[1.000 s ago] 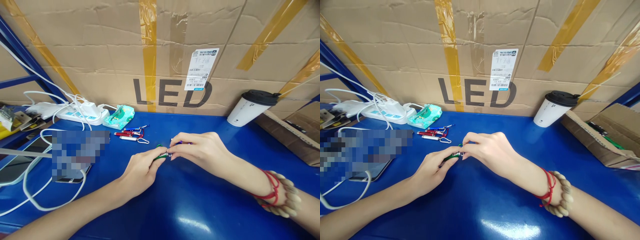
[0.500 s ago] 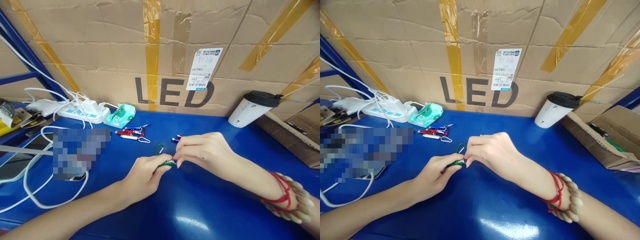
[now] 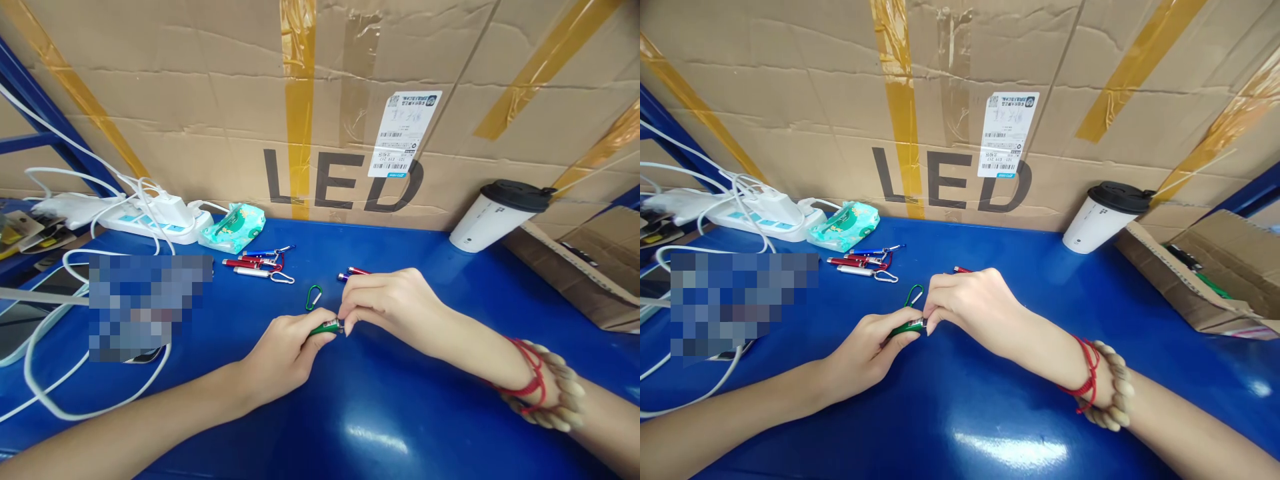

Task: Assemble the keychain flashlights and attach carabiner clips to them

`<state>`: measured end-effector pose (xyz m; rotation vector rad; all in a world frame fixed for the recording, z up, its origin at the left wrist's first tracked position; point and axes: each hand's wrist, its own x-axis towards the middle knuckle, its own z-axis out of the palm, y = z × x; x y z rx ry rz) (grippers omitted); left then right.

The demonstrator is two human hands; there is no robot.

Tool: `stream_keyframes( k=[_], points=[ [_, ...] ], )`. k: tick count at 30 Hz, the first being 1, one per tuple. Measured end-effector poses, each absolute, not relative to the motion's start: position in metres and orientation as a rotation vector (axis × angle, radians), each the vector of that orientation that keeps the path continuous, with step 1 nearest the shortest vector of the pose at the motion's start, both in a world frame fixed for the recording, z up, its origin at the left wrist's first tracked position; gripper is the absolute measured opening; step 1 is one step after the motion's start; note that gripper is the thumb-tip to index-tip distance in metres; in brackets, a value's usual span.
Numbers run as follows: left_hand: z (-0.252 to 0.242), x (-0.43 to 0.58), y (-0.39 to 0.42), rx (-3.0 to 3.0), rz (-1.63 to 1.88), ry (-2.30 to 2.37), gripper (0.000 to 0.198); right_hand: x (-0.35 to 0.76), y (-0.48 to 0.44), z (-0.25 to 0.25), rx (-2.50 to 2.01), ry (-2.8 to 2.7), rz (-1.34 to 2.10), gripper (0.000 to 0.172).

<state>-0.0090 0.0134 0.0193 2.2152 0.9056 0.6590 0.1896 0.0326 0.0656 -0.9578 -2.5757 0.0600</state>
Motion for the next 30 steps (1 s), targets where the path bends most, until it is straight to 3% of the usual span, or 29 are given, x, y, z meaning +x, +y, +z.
stream_keyframes(
  k=[20,26,30],
  points=[
    [0.0162,-0.0076,0.0158,2.219,0.700,0.953,0.019,0.1869,0.0411,0.0626,-1.264,-2.398,0.827,0.032],
    [0.0151,-0.0071,0.0156,2.207,0.726,0.965,0.018,0.1825,0.0409,0.0647,-1.505,-2.109,1.286,0.049],
    [0.0154,-0.0075,0.0149,2.214,0.689,0.995,0.021,0.1846,0.0414,0.0642,-1.492,-2.058,1.384,0.048]
  ],
)
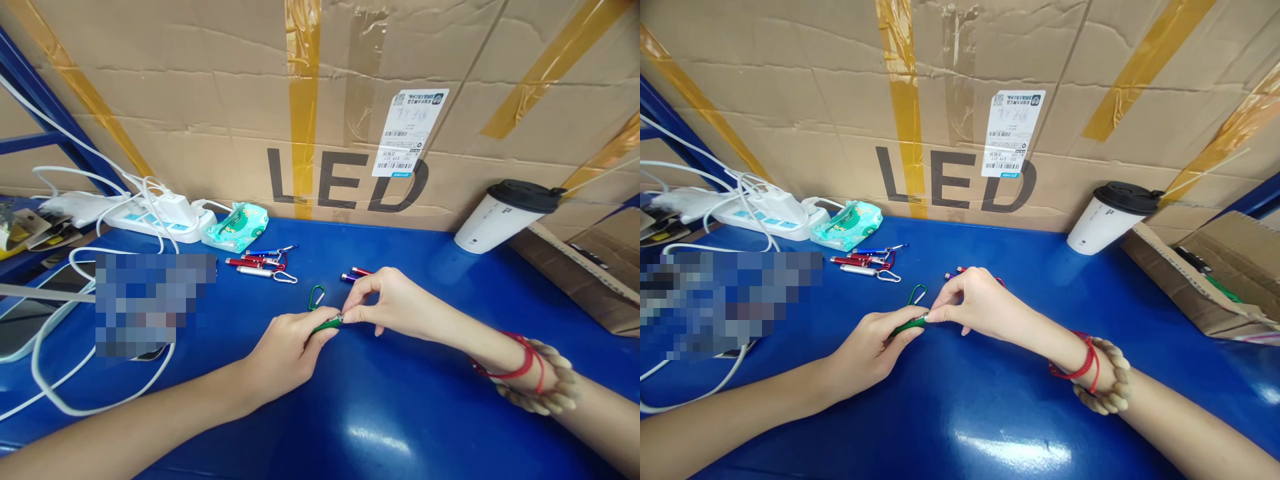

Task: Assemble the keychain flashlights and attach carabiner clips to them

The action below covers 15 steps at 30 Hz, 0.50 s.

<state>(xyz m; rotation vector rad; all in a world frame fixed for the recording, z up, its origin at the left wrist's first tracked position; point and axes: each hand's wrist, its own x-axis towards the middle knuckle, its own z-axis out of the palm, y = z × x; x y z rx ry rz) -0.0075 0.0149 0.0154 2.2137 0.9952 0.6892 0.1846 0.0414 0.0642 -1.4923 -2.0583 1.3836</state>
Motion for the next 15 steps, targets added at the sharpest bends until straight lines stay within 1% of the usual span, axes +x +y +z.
stream_keyframes(
  k=[9,15],
  points=[
    [0.0164,-0.0085,0.0126,2.250,0.616,1.053,0.023,0.1881,0.0436,0.0640,-1.501,-2.074,1.375,0.047],
    [0.0185,-0.0078,0.0125,2.306,0.555,1.092,0.024,0.1889,0.0444,0.0613,-1.496,-2.065,1.387,0.050]
  ],
)
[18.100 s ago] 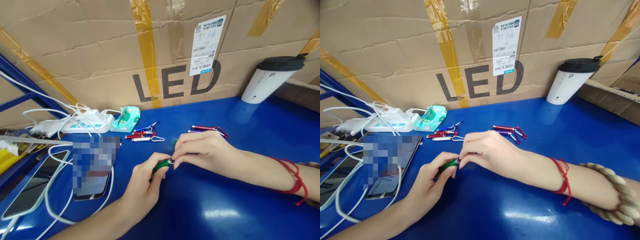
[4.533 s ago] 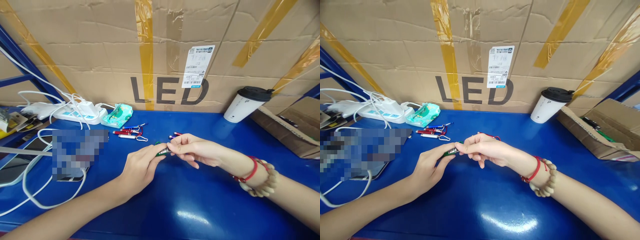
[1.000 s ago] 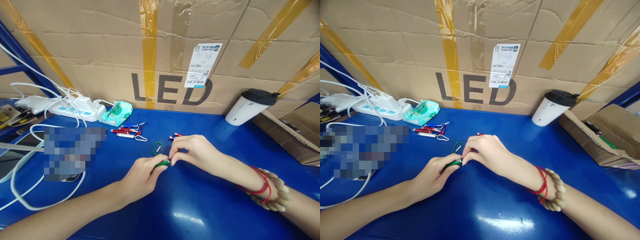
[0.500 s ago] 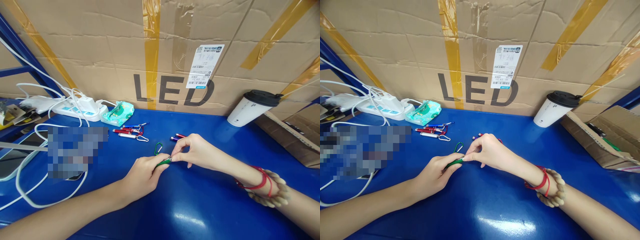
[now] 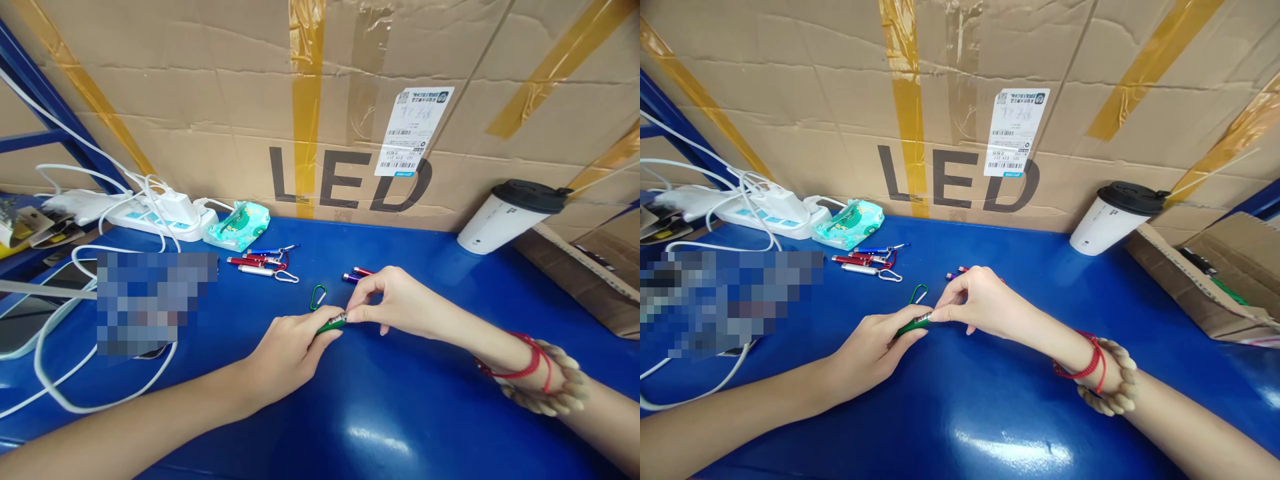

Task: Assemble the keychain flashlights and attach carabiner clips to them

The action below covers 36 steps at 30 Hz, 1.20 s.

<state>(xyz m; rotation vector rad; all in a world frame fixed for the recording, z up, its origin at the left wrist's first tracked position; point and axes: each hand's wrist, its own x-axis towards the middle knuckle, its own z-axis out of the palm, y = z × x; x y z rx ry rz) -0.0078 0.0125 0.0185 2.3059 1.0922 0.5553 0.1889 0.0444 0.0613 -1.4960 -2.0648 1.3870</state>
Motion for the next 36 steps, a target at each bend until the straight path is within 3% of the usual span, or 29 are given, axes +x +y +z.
stream_keyframes(
  k=[15,22,24,29,36],
  points=[
    [0.021,-0.008,0.014,2.274,0.577,1.103,0.035,0.189,0.045,0.060,-1.492,-2.033,1.385,0.051],
    [0.017,-0.010,0.017,2.248,0.702,1.066,0.029,0.187,0.043,0.064,-1.516,-2.099,1.365,0.055],
    [0.016,-0.010,0.018,2.239,0.742,1.102,0.028,0.186,0.043,0.065,-1.477,-2.164,1.195,0.051],
    [0.020,-0.009,0.020,2.177,0.745,1.158,0.026,0.190,0.043,0.062,-1.189,-2.357,0.389,0.041],
    [0.024,-0.009,0.018,2.139,0.775,1.067,0.029,0.197,0.039,0.061,-0.792,-2.456,-0.379,0.019]
  ],
)
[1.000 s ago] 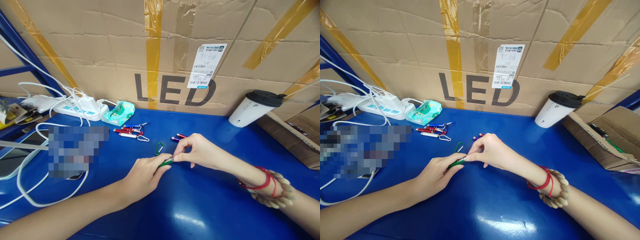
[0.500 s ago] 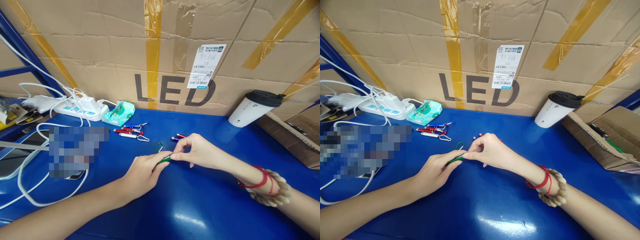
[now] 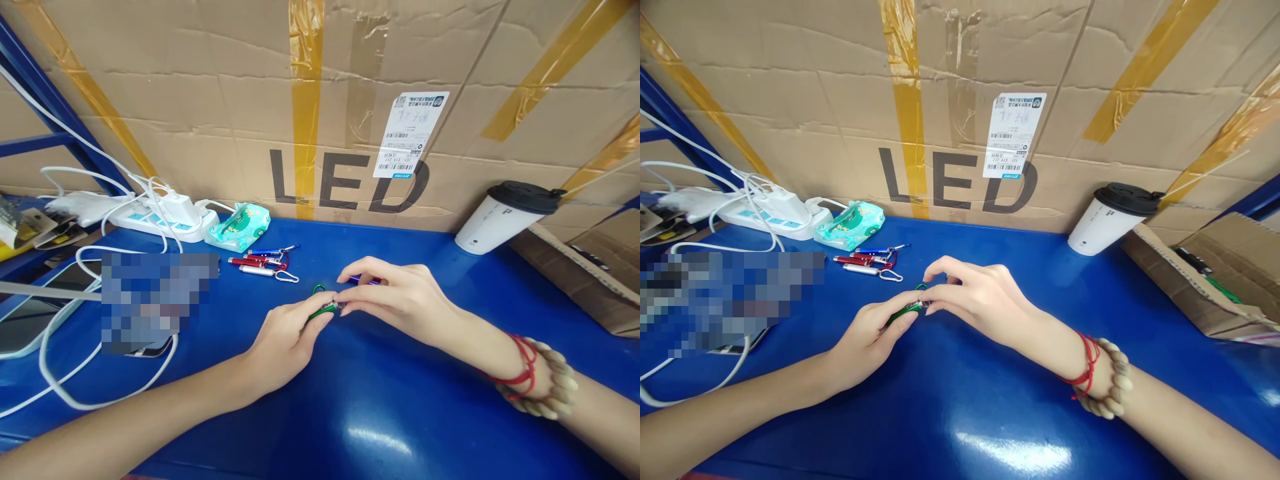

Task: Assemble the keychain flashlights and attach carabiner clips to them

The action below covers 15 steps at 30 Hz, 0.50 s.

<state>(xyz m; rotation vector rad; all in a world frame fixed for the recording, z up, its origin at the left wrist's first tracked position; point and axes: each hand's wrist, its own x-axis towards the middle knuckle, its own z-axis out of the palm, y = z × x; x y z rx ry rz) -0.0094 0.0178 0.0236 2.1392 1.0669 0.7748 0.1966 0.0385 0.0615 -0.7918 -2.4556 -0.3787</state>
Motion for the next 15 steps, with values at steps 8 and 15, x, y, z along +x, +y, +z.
stream_keyframes(
  k=[8,15],
  points=[
    [0.0218,-0.0076,0.0182,2.212,0.839,0.969,0.027,0.2003,0.0375,0.0660,-0.701,-2.461,-0.464,0.013],
    [0.0253,-0.0049,0.0173,2.339,0.832,0.933,0.025,0.1982,0.0385,0.0581,-0.742,-2.404,-0.346,0.015]
  ],
)
